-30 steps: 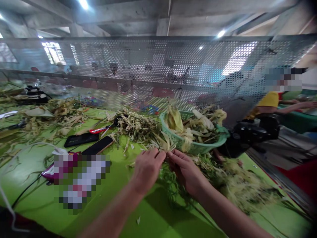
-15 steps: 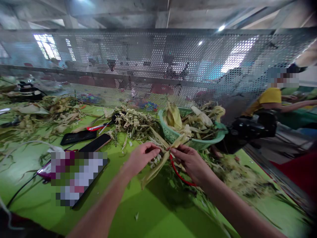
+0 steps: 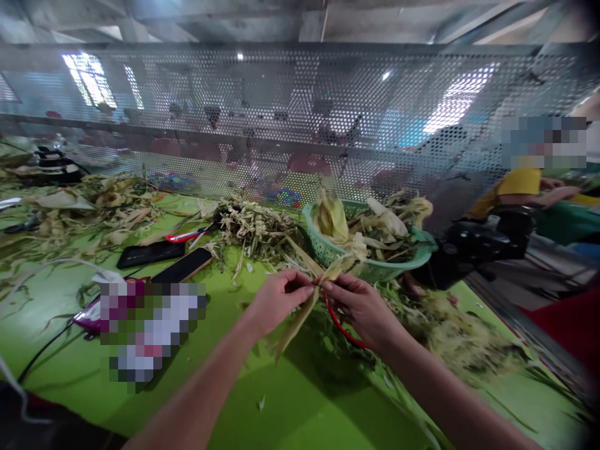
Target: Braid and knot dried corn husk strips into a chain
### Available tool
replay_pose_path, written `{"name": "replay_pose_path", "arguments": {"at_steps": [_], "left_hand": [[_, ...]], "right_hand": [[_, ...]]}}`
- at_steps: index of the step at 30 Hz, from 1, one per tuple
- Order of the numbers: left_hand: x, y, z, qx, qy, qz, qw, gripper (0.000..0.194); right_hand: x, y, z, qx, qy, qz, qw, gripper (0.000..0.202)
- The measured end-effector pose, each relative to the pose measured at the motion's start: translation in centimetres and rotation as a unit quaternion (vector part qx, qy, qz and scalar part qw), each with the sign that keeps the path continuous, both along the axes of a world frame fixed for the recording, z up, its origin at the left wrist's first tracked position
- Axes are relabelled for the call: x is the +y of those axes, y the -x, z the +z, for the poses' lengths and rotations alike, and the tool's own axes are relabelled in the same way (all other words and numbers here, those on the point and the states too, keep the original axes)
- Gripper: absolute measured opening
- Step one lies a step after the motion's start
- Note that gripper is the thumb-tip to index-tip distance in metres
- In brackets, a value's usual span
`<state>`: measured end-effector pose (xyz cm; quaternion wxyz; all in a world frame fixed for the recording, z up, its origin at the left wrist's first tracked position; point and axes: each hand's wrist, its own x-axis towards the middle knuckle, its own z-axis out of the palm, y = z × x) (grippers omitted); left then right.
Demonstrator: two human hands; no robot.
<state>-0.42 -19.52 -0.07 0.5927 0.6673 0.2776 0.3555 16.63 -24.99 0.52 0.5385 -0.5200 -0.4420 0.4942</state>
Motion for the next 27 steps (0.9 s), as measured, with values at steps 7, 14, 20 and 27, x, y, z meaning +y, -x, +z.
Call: {"name": "replay_pose_path", "arguments": {"at_steps": [7,14,20,27], "left_hand": [[-1.2,-0.6,0.0,0.005,-0.030,0.038,0.999,0.010],[-1.9,-0.9,-0.2,0.017,-0.077,0.092,0.993,0.013],[-2.4,-1.0,-0.4,0.167,-0.330,0.164,0.914,0.014],[-2.2,-0.6,0.3,0.091,-0.261,0.114,0.954,0.012]], "right_hand": [[0.0,0.5,-0.1,-0.009,-0.007,-0.031,0.999,0.027],[0.0,1.3,0.1,-0.036,-0.011,-0.061,0.997,0.037],[-0.1,1.1,-0.5,-0.052,-0.006,-0.043,0.998,0.038],[-0.3,0.5,0.2,-0.006,-0.002,-0.020,1.000,0.031]]}}
